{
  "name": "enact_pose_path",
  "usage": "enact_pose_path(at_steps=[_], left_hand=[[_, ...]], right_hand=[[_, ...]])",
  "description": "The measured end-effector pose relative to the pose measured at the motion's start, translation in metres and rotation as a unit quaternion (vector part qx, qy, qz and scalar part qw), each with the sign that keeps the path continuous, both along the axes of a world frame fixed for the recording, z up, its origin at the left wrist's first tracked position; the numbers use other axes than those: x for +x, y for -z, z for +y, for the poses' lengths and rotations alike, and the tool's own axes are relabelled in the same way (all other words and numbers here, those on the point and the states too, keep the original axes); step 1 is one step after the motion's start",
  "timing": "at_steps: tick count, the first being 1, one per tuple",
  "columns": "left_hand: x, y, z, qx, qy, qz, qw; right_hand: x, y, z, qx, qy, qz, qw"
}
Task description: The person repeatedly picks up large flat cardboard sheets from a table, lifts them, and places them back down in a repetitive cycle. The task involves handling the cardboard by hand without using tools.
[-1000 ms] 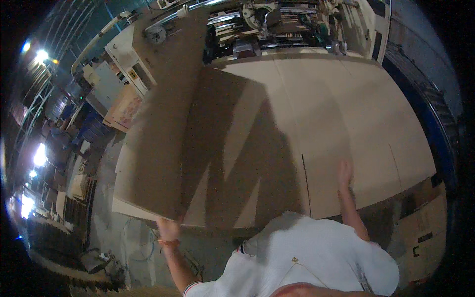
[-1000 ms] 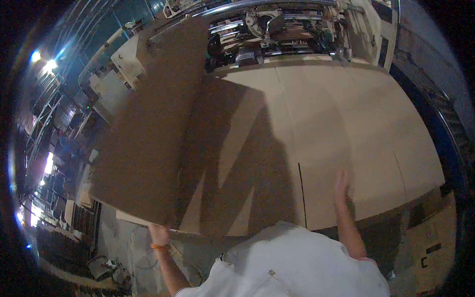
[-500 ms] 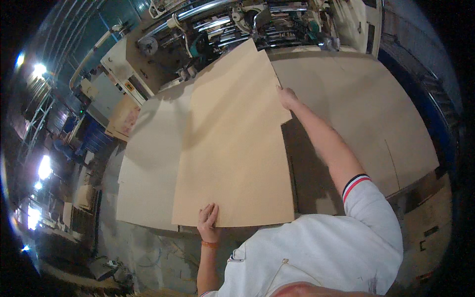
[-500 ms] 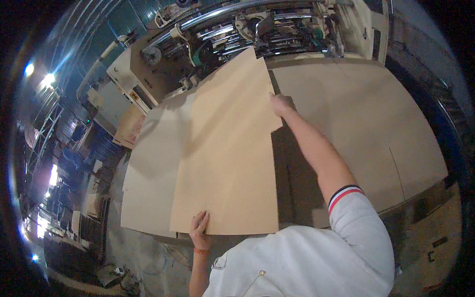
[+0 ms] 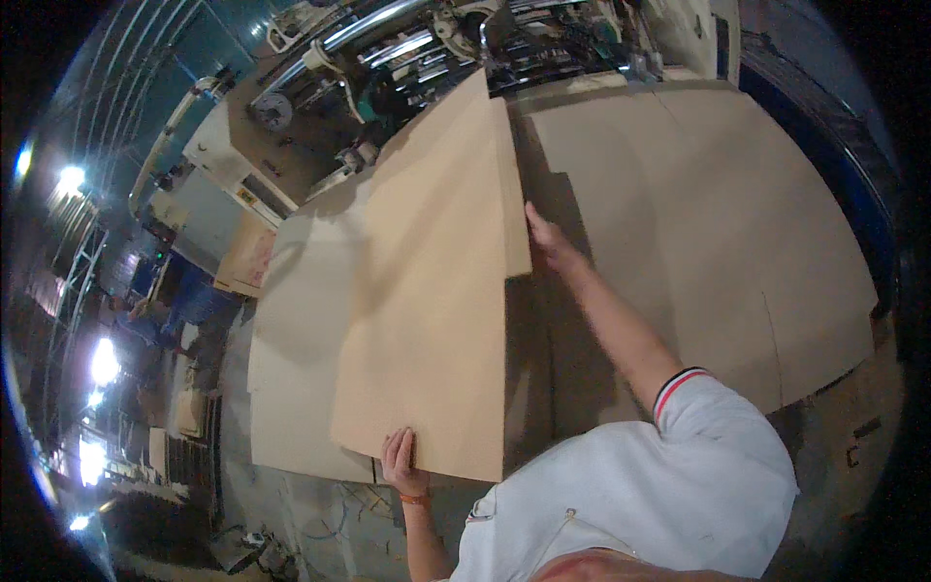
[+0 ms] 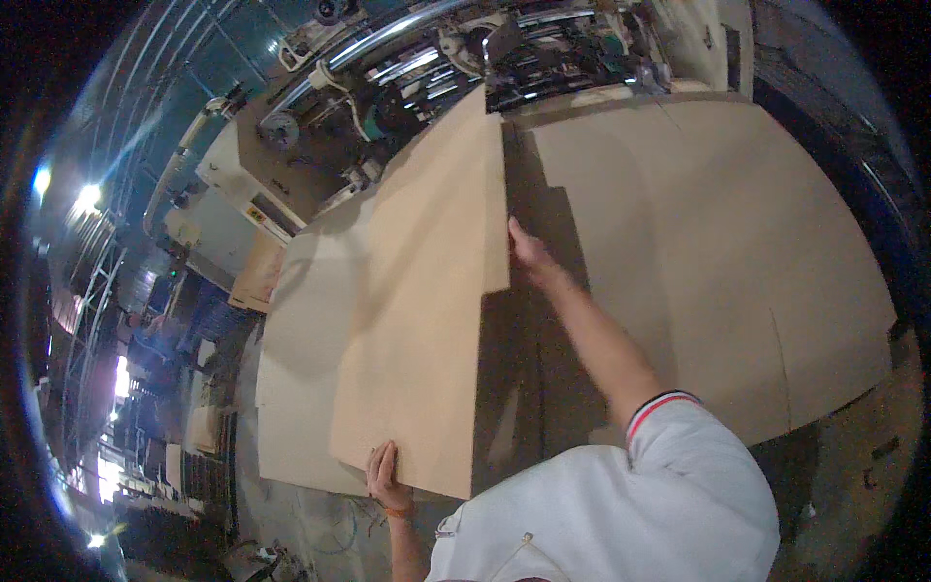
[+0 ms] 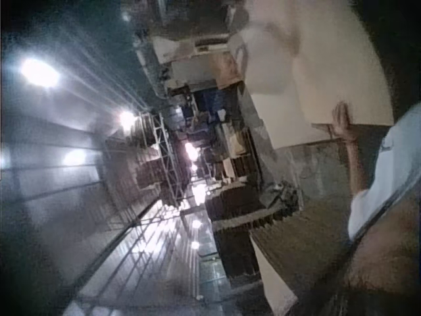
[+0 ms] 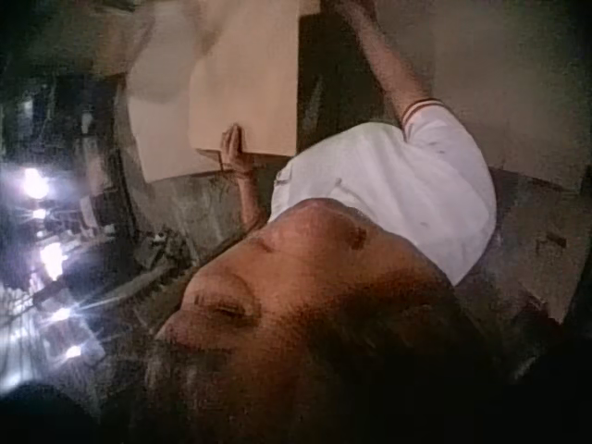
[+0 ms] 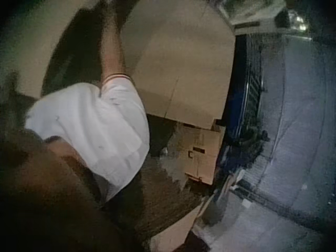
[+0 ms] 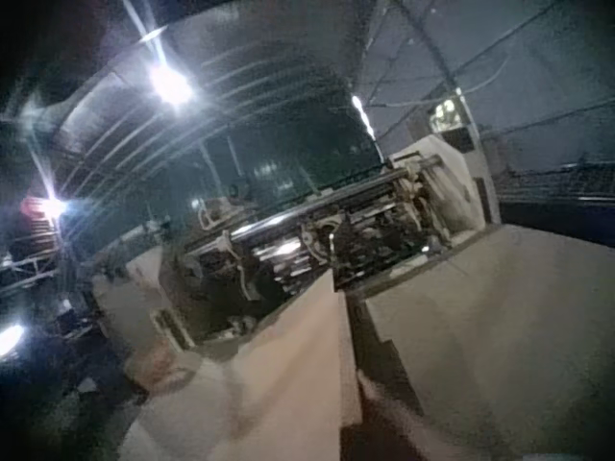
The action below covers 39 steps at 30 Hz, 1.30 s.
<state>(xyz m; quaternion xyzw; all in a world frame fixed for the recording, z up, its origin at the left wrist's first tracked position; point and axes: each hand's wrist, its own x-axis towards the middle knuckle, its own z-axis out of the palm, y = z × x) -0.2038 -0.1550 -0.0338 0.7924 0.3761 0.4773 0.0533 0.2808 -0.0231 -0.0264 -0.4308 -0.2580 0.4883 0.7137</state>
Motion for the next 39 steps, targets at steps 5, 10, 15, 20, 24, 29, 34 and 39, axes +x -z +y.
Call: enact_pose_path(at_steps=[5,10,15,20,24,29,34,39], left_hand=[[-0.004,-0.017,0.01,0.006,-0.081,0.054,0.995],[-0.033,-0.026,0.046,0.054,-0.094,0.114,0.988],[-0.047,-0.02,0.08,0.036,-0.03,0.068,0.997],[-0.054,-0.023,0.111,-0.044,-0.111,-0.02,0.993],[-0.063,-0.027,0.127,-0.014,-0.136,-0.031,0.99],[-0.062,-0.028,0.138,-0.014,-0.139,-0.021,0.99],[-0.045,-0.034,0.14,0.017,-0.116,-0.047,0.992],[-0.011,-0.054,0.12,0.049,-0.133,-0.009,0.99]], right_hand=[[0.137,0.079,-0.226,-0.343,0.282,-0.374,0.814],[0.219,0.163,-0.612,-0.656,0.557,-0.266,0.435],[0.237,0.214,-0.78,-0.27,0.662,0.162,0.68],[0.218,0.252,-0.775,-0.073,0.579,-0.118,0.804],[0.229,0.198,-0.78,-0.052,0.583,-0.099,0.805],[0.204,0.042,-0.714,-0.063,0.695,-0.039,0.715],[0.12,-0.051,-0.615,-0.106,0.688,-0.189,0.693],[0.116,-0.053,-0.559,-0.073,0.575,-0.395,0.713]])
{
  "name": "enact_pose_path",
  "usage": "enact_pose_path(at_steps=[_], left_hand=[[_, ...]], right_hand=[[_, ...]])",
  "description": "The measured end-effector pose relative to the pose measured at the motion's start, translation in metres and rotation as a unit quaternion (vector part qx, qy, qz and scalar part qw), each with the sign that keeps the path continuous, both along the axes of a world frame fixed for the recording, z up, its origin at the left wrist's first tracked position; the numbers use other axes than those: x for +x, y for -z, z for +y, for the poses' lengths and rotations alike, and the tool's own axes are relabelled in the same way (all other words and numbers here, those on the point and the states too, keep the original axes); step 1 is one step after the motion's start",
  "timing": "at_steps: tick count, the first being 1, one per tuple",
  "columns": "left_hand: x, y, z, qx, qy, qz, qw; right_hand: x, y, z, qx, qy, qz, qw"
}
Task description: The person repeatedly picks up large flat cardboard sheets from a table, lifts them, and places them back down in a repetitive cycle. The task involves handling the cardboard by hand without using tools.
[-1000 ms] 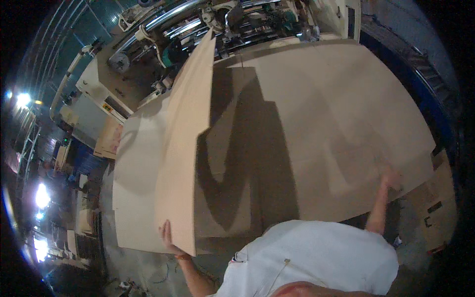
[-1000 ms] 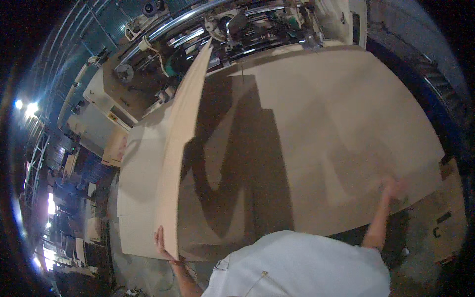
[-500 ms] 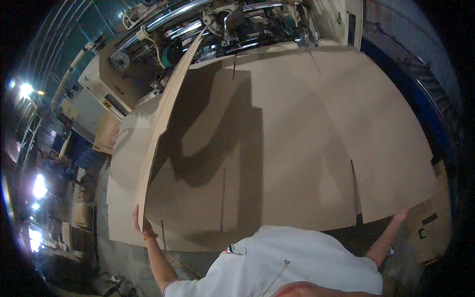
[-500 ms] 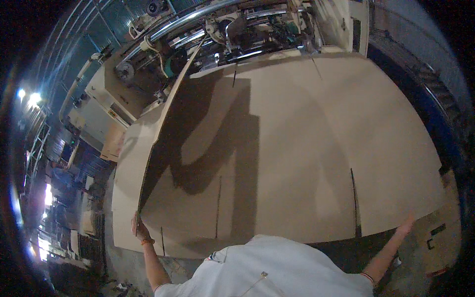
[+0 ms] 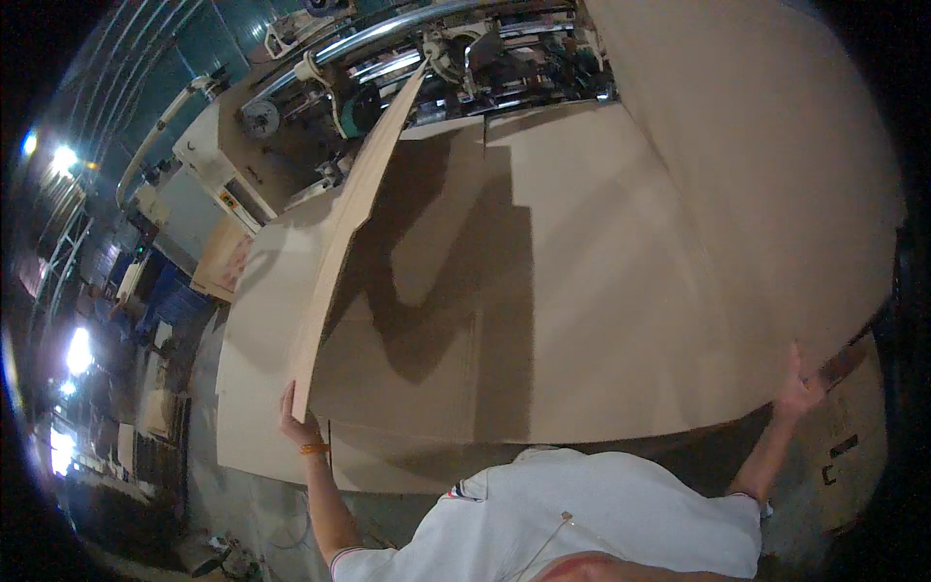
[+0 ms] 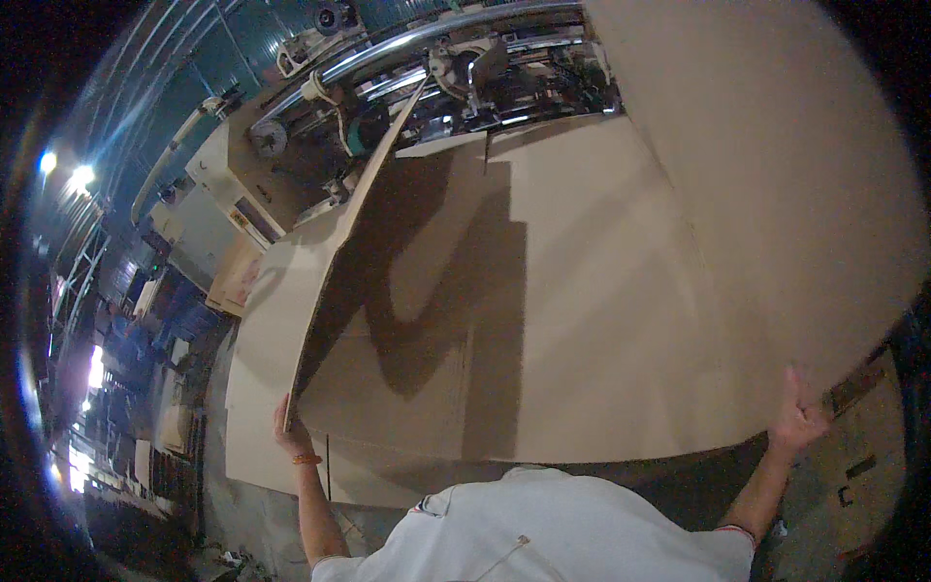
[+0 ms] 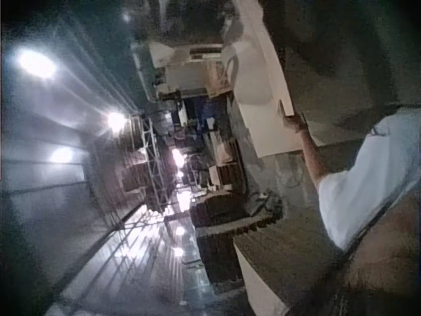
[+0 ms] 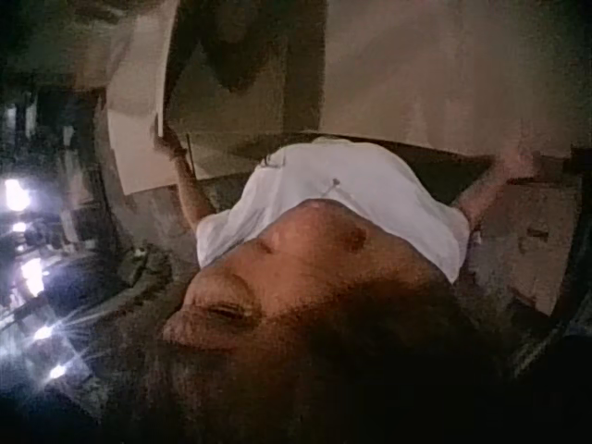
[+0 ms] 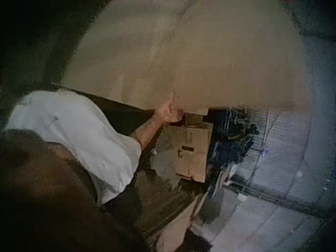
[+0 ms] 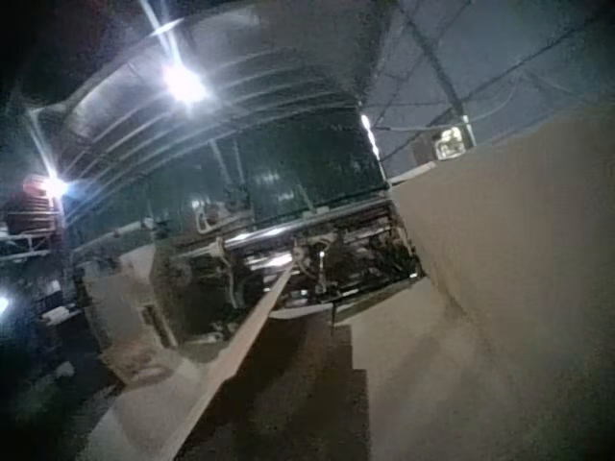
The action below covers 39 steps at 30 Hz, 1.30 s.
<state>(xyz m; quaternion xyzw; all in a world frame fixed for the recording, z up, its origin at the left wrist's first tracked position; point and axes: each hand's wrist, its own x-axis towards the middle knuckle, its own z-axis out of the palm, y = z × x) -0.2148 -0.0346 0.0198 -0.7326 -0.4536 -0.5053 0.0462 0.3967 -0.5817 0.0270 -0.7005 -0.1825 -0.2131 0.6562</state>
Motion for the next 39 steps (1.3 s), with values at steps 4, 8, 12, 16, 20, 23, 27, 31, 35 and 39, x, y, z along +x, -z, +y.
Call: enact_pose_path(at_steps=[4,8,12,16,20,23,27,31,35,39], left_hand=[[0.048,-0.009,-0.019,0.005,0.048,0.069,0.996],[0.099,0.008,-0.04,0.004,0.191,0.11,0.975],[0.126,0.057,-0.072,-0.025,0.249,0.148,0.957],[0.132,0.115,-0.102,-0.128,0.268,0.252,0.921],[0.132,0.148,-0.103,-0.142,0.267,0.329,0.895],[0.133,0.158,-0.1,-0.121,0.257,0.306,0.909],[0.134,0.156,-0.101,-0.136,0.26,0.285,0.913],[0.133,0.145,-0.101,-0.141,0.272,0.289,0.907],[0.13,0.139,-0.097,-0.151,0.286,0.275,0.905],[0.111,0.14,-0.111,-0.203,0.268,0.277,0.9]], right_hand=[[0.026,-0.006,0.059,-0.412,0.032,-0.194,0.89],[0.027,-0.001,0.092,-0.331,-0.186,-0.313,0.871],[-0.003,0.04,0.095,-0.413,-0.167,-0.262,0.856],[-0.03,0.091,0.108,-0.535,-0.165,-0.232,0.796],[-0.036,0.124,0.12,-0.694,-0.244,-0.162,0.658],[-0.034,0.142,0.125,-0.673,-0.224,-0.231,0.665],[-0.033,0.156,0.121,-0.675,-0.212,-0.222,0.671],[-0.034,0.161,0.122,-0.659,-0.181,-0.219,0.696],[-0.038,0.157,0.124,-0.667,-0.189,-0.153,0.704],[-0.062,0.141,0.113,-0.668,-0.218,-0.169,0.691]])
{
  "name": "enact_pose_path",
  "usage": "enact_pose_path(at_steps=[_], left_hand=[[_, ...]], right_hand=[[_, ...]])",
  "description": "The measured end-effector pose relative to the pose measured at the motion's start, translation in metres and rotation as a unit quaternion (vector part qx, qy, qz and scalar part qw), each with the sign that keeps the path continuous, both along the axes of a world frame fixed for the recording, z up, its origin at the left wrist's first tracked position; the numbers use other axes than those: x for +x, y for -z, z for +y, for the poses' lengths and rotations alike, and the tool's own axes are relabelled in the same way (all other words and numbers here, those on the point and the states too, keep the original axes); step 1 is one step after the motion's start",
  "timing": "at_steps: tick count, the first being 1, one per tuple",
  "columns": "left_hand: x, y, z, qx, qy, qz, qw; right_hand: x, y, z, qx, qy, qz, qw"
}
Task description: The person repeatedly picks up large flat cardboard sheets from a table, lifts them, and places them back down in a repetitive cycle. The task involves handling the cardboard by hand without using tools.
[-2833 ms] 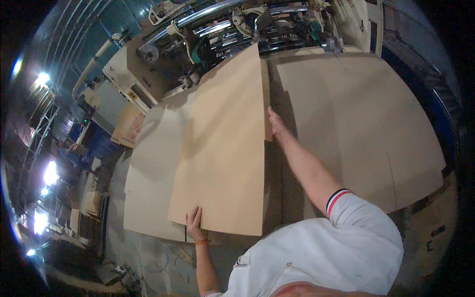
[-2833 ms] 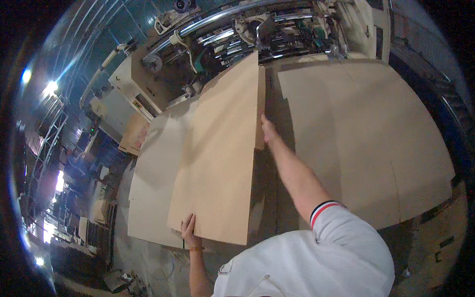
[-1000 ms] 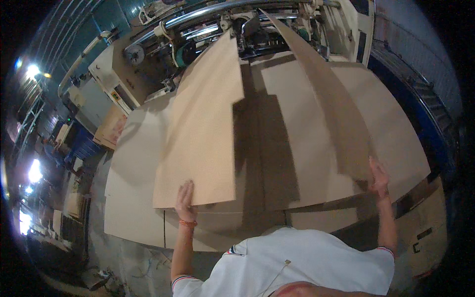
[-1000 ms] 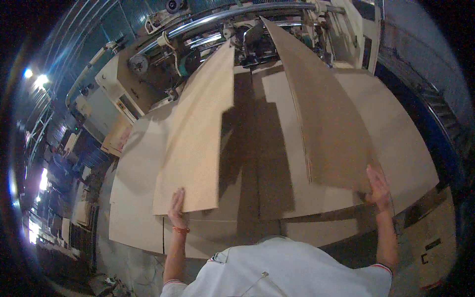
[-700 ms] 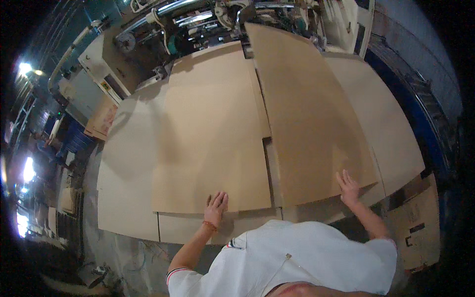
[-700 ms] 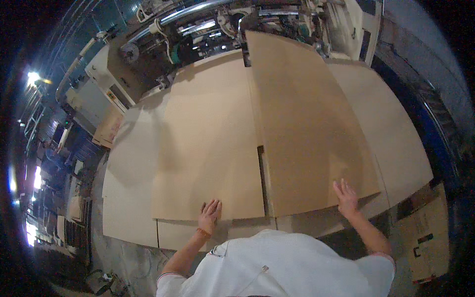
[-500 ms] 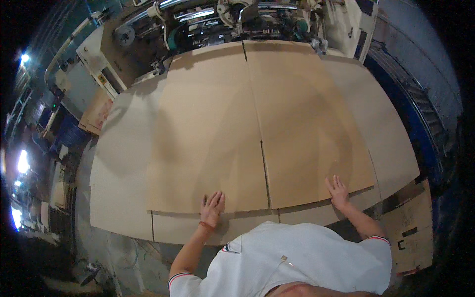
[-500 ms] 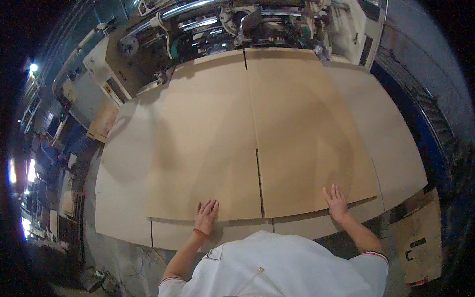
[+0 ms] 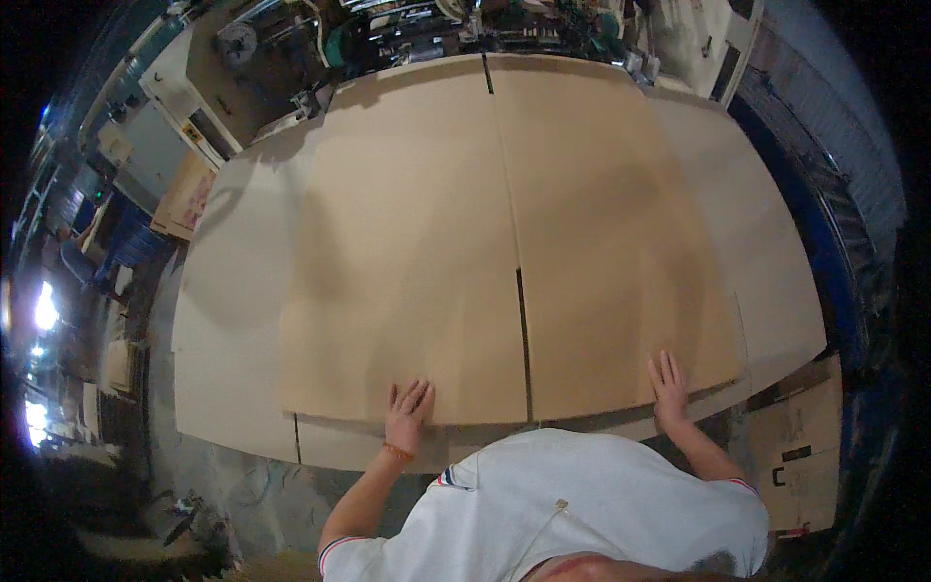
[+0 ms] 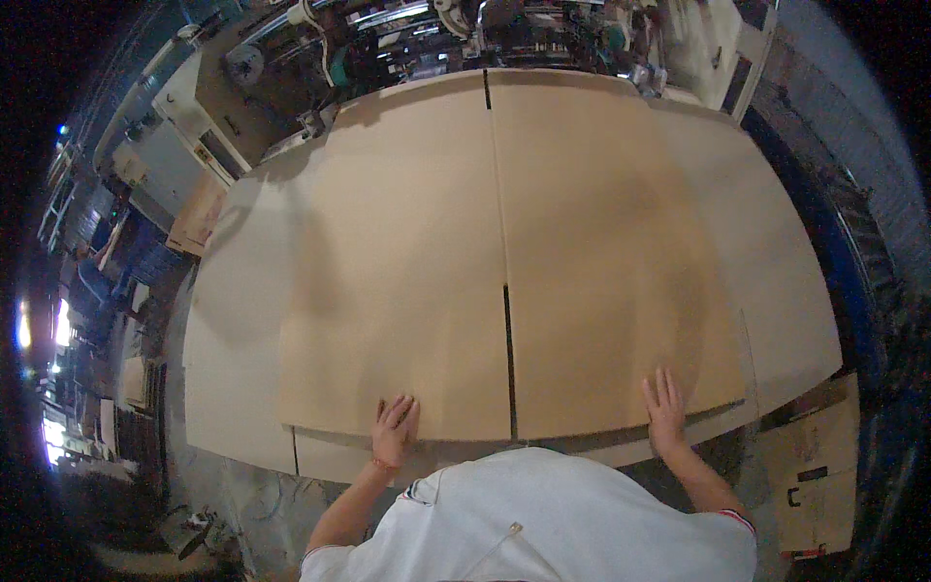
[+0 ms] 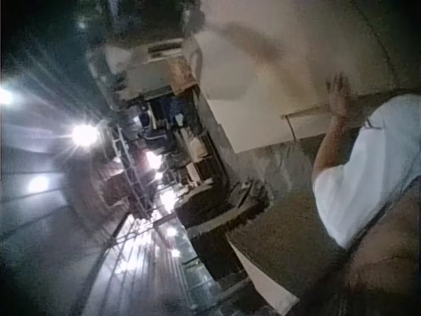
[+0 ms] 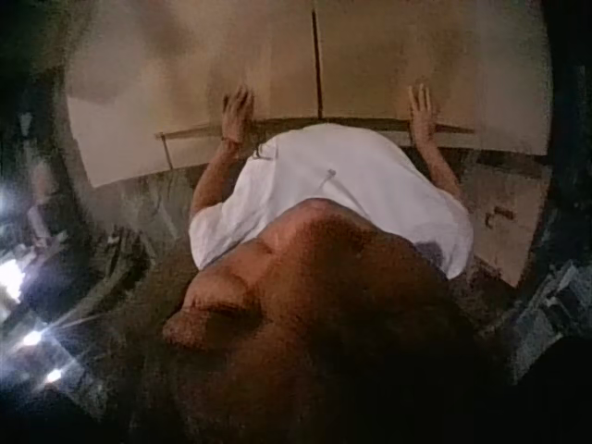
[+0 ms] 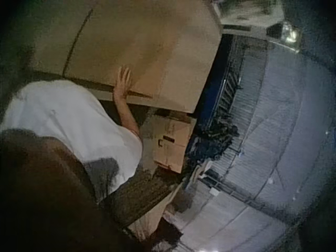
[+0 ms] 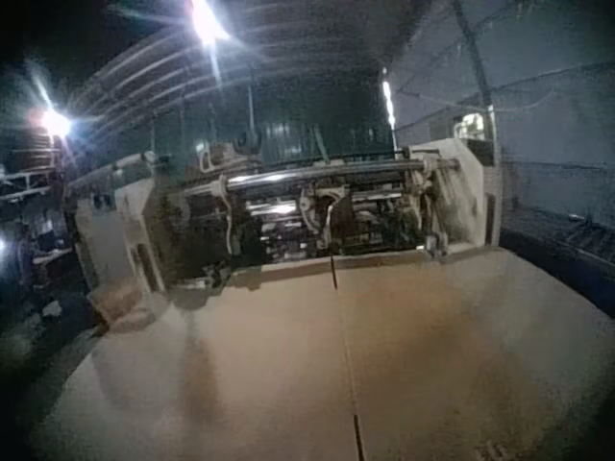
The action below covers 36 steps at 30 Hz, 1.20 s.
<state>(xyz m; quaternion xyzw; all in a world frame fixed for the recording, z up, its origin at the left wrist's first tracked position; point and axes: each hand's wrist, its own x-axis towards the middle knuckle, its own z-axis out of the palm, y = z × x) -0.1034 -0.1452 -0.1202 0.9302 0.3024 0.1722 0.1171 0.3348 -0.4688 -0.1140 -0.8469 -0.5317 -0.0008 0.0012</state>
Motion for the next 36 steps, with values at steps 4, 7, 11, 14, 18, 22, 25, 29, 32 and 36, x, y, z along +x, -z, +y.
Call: enact_pose_path(at_steps=[4,7,11,14,18,22,25,29,32,36], left_hand=[[-0.031,-0.012,-0.046,-0.03,0.052,0.095,0.994],[-0.039,-0.026,-0.057,-0.069,0.114,0.253,0.958],[-0.037,-0.032,-0.012,-0.108,0.112,0.22,0.963],[-0.031,-0.017,0.058,-0.051,-0.024,0.172,0.984],[-0.029,-0.004,0.19,-0.007,-0.261,0.102,0.96],[-0.028,-0.011,0.322,0.11,-0.213,0.505,0.829],[-0.021,-0.009,0.388,-0.311,-0.369,-0.077,0.872],[-0.007,-0.013,0.448,-0.328,-0.345,-0.215,0.853],[0.0,-0.018,0.496,-0.296,-0.48,-0.185,0.805],[-0.017,-0.022,0.552,-0.354,-0.51,-0.234,0.749]], right_hand=[[-0.035,-0.03,-0.024,-0.164,0.031,0.073,0.983],[-0.036,-0.052,-0.026,-0.192,0.052,0.176,0.964],[-0.015,-0.056,-0.021,-0.196,0.04,0.23,0.953],[0.015,-0.029,-0.012,-0.015,0.065,0.264,0.962],[0.091,0.026,0.02,0.109,0.224,0.059,0.967],[0.223,0.05,0.072,0.152,0.445,-0.06,0.88],[0.322,0.051,0.1,0.22,0.498,0.048,0.838],[0.456,0.06,0.155,0.306,0.474,0.081,0.822],[0.539,0.067,0.195,0.422,0.395,0.272,0.77],[0.594,0.053,0.206,0.347,0.39,0.403,0.751]])
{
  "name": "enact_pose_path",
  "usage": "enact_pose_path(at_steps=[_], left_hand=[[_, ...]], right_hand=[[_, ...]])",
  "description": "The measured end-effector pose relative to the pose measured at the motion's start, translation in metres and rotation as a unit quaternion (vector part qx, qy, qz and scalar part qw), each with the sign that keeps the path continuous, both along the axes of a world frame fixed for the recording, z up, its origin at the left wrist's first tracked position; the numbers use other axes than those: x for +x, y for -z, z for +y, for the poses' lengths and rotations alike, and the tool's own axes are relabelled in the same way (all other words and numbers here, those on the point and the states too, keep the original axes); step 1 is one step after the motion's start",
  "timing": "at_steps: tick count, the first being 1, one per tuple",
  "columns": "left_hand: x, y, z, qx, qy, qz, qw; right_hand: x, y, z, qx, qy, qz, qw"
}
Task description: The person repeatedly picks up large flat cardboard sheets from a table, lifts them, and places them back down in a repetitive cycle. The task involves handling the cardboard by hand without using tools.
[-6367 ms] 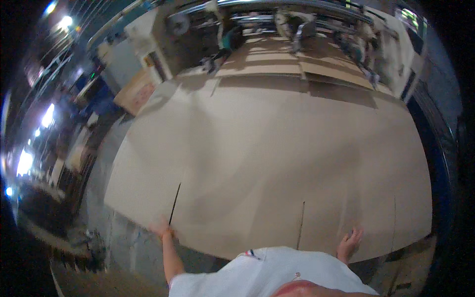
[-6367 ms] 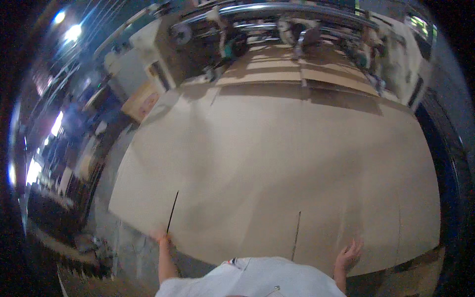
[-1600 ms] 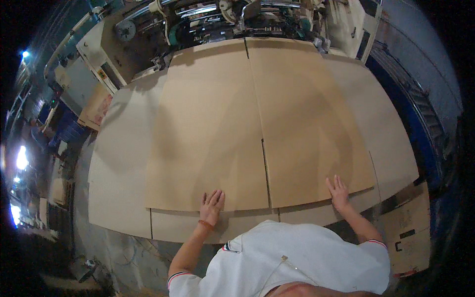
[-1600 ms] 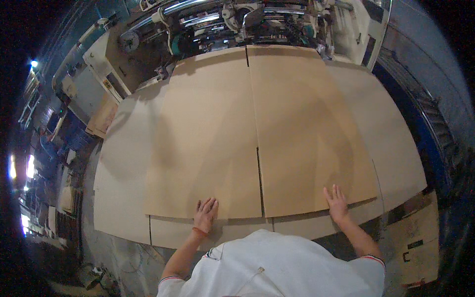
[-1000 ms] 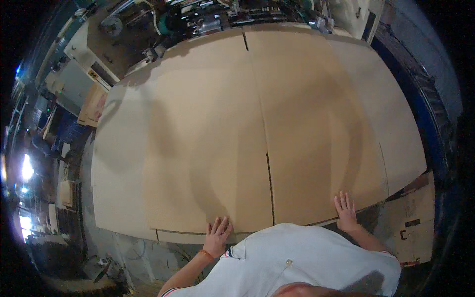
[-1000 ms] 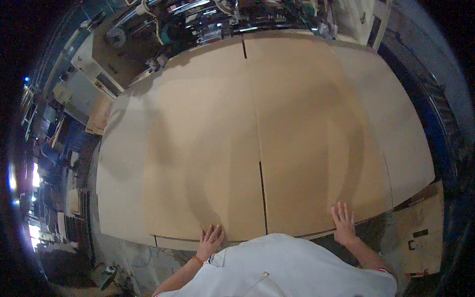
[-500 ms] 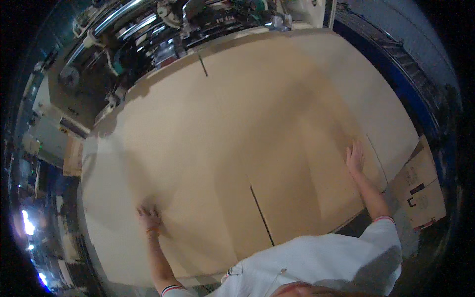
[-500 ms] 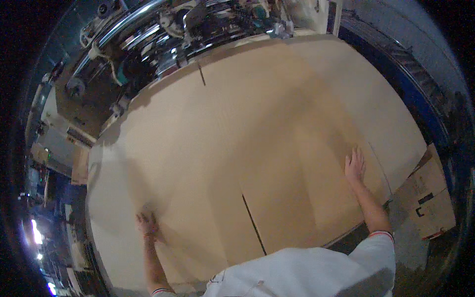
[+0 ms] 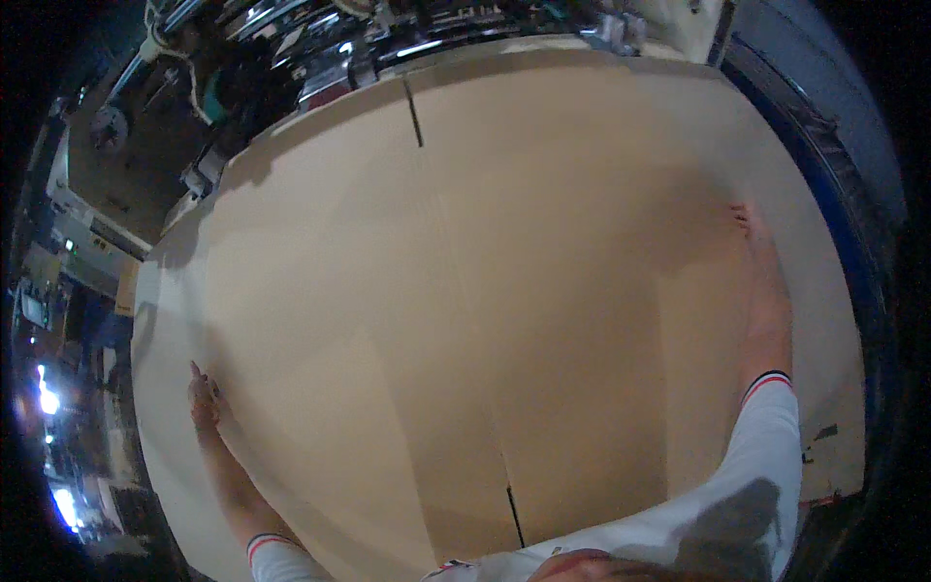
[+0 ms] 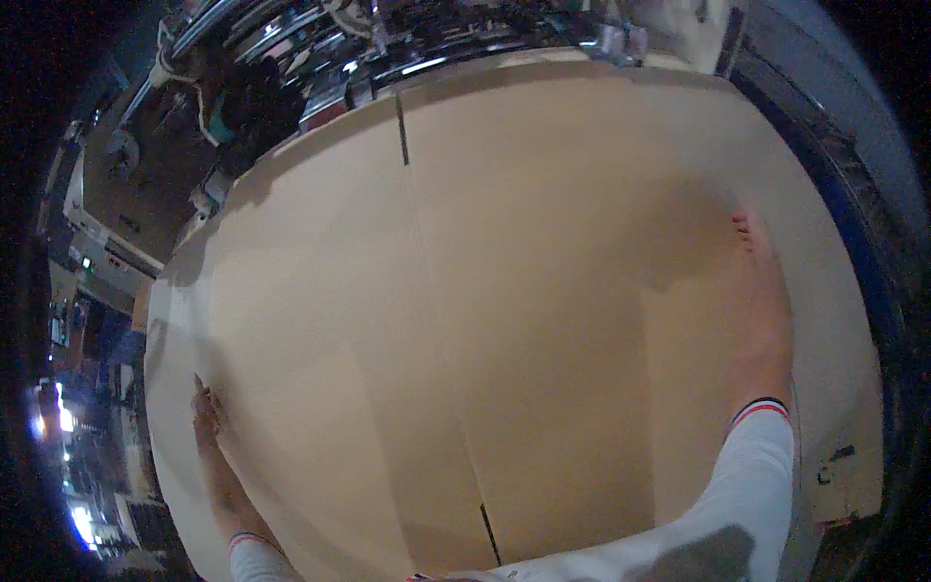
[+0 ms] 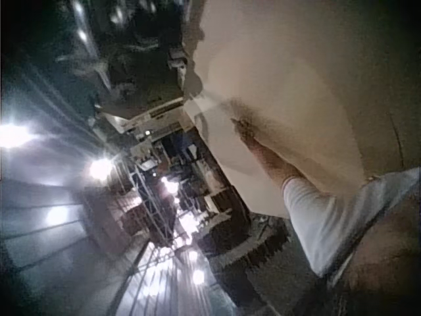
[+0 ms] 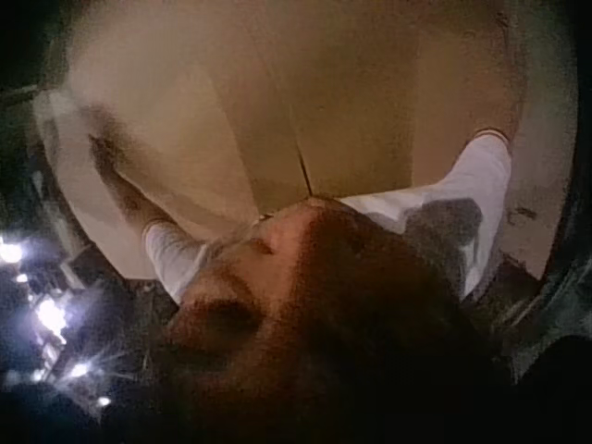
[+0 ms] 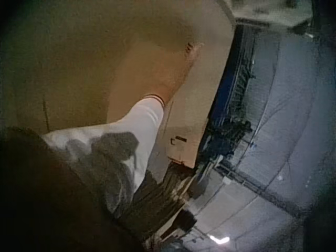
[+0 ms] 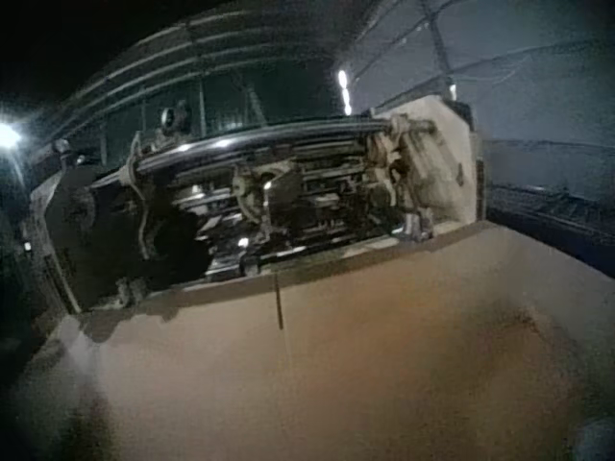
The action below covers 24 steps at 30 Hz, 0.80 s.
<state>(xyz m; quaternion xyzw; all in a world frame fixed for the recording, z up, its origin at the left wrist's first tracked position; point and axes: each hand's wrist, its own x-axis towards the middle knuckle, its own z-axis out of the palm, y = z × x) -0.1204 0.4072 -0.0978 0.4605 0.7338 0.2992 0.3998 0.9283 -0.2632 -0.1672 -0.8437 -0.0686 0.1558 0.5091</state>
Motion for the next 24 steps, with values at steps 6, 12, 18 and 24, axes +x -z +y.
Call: enact_pose_path(at_steps=[6,12,18,24], left_hand=[[-0.011,-0.003,0.023,-0.013,0.173,0.356,0.918],[-0.017,0.034,0.029,0.008,-0.063,0.219,0.974],[-0.025,0.039,0.043,0.054,-0.038,0.275,0.959],[0.013,0.024,0.0,0.091,-0.053,0.24,0.965]], right_hand=[[-0.005,-0.027,0.022,-0.051,0.005,-0.006,0.999],[-0.025,-0.045,0.054,-0.072,-0.003,-0.049,0.996],[-0.055,-0.054,0.072,-0.078,0.005,-0.02,0.997],[-0.062,-0.056,0.081,-0.389,0.045,-0.225,0.892]])
